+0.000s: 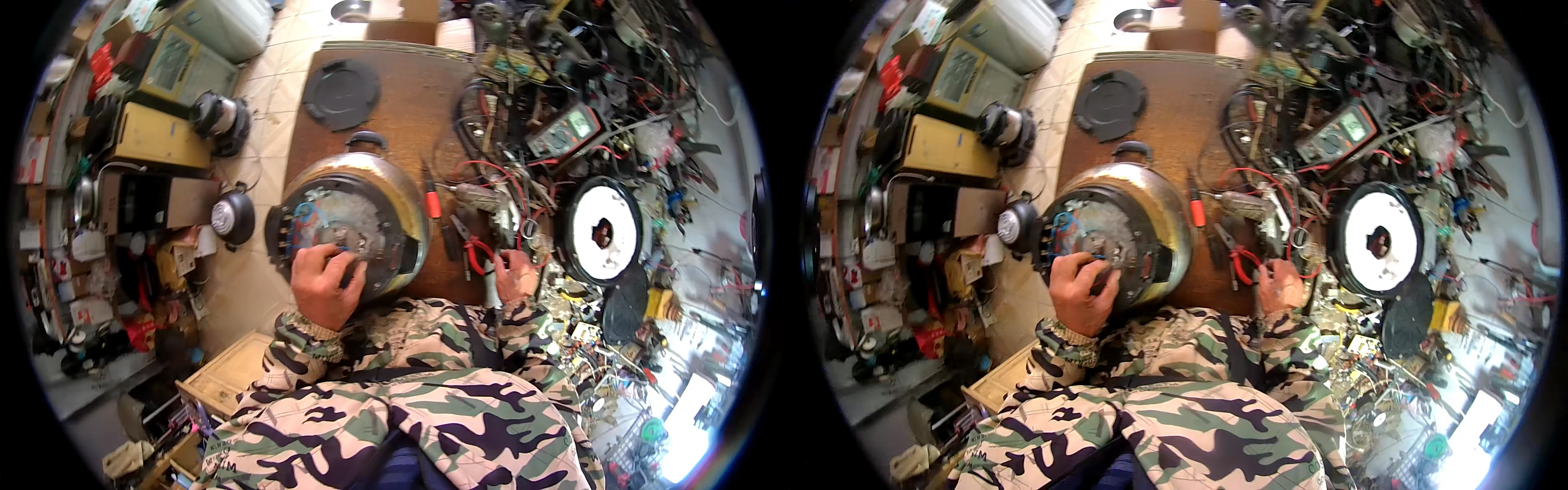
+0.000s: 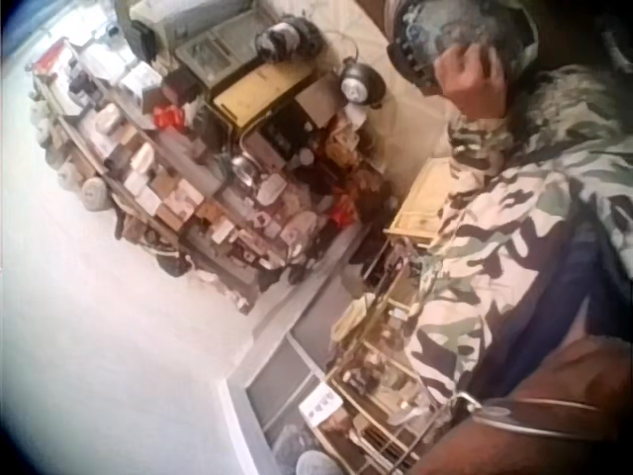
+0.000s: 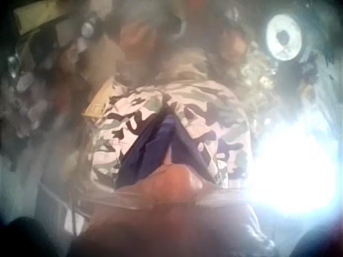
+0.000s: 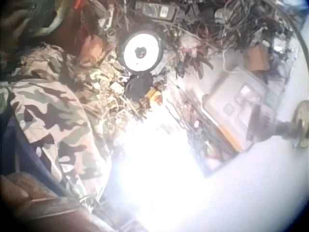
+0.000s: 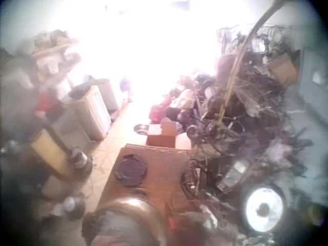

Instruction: The person repairs a circular electronic device by hand, using a screwdriver and pliers to adjust and connect internal wires. The person repeatedly manipulates the wiring inside the device's housing throughout the clip.

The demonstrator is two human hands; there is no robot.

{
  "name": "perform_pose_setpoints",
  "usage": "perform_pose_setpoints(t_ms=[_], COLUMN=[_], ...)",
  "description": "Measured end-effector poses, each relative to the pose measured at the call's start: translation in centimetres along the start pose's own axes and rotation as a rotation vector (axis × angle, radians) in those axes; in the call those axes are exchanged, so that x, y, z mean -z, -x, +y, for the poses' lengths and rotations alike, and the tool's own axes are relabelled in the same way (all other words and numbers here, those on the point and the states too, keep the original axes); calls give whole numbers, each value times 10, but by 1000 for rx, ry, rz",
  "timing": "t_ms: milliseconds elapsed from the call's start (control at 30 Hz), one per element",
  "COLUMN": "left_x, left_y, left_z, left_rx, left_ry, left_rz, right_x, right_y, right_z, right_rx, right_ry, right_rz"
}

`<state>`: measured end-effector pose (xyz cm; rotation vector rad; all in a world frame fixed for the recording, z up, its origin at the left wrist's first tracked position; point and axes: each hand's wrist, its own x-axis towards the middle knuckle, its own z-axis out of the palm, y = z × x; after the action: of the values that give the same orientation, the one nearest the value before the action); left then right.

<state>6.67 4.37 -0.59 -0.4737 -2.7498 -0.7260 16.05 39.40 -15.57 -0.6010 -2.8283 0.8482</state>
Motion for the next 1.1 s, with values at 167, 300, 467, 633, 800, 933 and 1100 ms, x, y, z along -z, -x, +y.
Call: perform_pose_setpoints(t_ms=[167, 300, 467, 633, 800, 933, 1100], left_x=[-14, -16, -19, -17, -17, -19, -19], left_y=[8, 9, 14, 11, 10, 16, 12], left_z=[-1, -7, -11, -11, -13, -19, -14], left_rx=[62, 37, 37, 13, -31, -1, 1], left_ry=[71, 64, 73, 74, 53, 72, 51], left_rz=[-16, -44, -42, -76, -78, -73, -73], right_x=[3, -6, -5, -10, -18, -55, -61], right_y=[15, 37, 55, 65, 61, 62, 49], right_z=[2, 1, 1, 14, -5, -15, -19], right_rx=[-39, -124, -190, -240, -198, -31, -42], right_ry=[-88, -64, -122, -103, -115, 82, 80], right_rz=[-57, -120, -152, -117, -191, -212, -108])
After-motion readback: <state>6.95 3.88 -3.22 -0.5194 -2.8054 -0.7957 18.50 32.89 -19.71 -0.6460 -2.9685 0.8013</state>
